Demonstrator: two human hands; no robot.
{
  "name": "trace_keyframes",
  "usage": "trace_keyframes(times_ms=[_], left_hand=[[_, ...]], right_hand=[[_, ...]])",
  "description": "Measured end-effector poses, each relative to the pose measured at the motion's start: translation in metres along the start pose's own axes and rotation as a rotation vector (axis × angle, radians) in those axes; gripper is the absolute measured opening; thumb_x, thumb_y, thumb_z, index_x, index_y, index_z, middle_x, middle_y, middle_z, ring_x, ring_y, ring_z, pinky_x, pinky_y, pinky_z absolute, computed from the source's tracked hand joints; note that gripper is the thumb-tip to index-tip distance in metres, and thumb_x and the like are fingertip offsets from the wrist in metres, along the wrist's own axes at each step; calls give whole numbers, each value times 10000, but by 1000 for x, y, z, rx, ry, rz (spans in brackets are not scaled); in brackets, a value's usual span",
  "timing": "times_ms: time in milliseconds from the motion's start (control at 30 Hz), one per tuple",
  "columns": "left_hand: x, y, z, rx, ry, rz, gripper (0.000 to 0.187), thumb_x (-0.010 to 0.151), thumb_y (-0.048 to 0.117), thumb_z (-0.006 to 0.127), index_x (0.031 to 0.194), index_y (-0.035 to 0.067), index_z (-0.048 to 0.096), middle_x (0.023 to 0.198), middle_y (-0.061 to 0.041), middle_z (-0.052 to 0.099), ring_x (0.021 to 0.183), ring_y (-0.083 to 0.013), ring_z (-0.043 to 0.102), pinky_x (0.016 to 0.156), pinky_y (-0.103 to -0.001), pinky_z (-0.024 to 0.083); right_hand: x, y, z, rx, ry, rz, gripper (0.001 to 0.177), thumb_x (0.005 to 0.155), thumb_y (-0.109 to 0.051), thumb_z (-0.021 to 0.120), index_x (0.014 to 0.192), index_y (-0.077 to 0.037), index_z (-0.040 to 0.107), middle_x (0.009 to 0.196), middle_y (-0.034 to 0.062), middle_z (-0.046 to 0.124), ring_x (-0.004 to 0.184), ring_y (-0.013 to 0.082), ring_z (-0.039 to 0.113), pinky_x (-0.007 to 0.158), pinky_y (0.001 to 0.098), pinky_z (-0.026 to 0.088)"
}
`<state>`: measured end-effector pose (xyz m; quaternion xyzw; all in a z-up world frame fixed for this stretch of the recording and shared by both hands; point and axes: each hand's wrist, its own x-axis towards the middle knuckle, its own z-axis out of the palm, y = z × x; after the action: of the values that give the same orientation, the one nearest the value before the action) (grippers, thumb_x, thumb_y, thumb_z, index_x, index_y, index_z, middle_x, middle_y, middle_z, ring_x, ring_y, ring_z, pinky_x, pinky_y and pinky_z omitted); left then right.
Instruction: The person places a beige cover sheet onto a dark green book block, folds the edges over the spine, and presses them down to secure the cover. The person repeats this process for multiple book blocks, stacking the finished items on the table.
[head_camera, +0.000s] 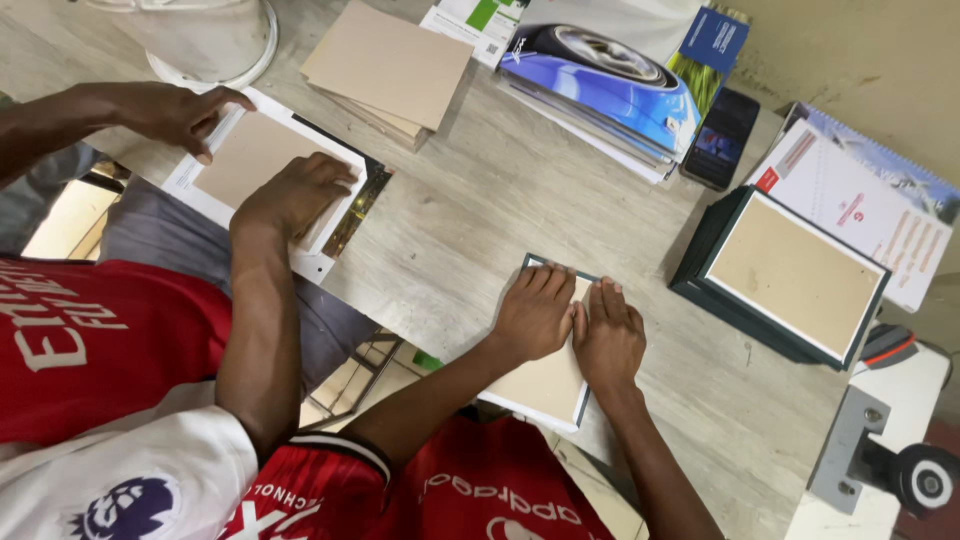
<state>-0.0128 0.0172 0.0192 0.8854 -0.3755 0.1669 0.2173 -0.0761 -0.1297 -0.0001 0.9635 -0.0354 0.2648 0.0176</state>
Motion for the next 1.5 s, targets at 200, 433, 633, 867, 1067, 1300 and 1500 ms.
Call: trace_keyframes(times_ms=[200,433,633,867,1067,1300,1500], left_hand=[[4,8,-24,-67,-284,-157,580,950,335,474,1443,28,465,1421,-231,483,1431,-425,368,1229,-534,227],[2,14,-11,173,-250,-168,770,938,512,432,1415,-92,483,1364,-295,528,1347,-423,473,1190,-504,297],[-2,14,-4,239,-244,-131,726,951,527,397,1324,-75,553,1271,-278,553,1277,-433,488,1144,-526,298],[-4,9,-2,198,-242,-126,643,953,513,411,1363,36,546,1173,-228,561,1221,-433,504,1091,-546,302],[-5,9,-4,142,-180,-145,632,970,493,422,1437,90,562,1129,-228,573,1200,-439,515,1064,-552,325],[-4,7,-19,34,-117,-74,503,1022,407,462,1429,142,593,1156,-245,553,1208,-472,507,1069,-581,343],[-13,2,-3,8,-67,-127,552,1004,482,455,1412,137,595,1141,-236,572,1197,-445,529,1075,-570,342]], right_hand=[[18,-2,-2,143,-51,-88,374,1002,-287,592,1306,-116,725,1350,101,702,1298,248,631,1153,414,411],[-3,3,-6,52,-29,27,329,1006,-270,634,1277,-118,745,1303,94,726,1275,223,648,1149,370,438],[-17,8,-8,-30,-29,151,299,1034,-240,599,1235,-86,759,1277,127,733,1297,270,636,1176,396,411],[13,-3,-6,178,-91,106,415,993,-219,608,1392,-121,666,1432,94,641,1426,403,472,1202,538,311],[-9,19,-18,181,-217,195,398,1062,-264,542,1433,-159,643,1466,63,611,1472,373,419,1246,519,238],[-15,22,-4,143,-215,163,416,1071,-295,517,1433,-130,640,1475,79,606,1486,353,411,1245,496,237],[-22,16,-8,36,-224,175,423,1093,-312,498,1460,-142,622,1517,74,575,1497,332,399,1240,497,245]])
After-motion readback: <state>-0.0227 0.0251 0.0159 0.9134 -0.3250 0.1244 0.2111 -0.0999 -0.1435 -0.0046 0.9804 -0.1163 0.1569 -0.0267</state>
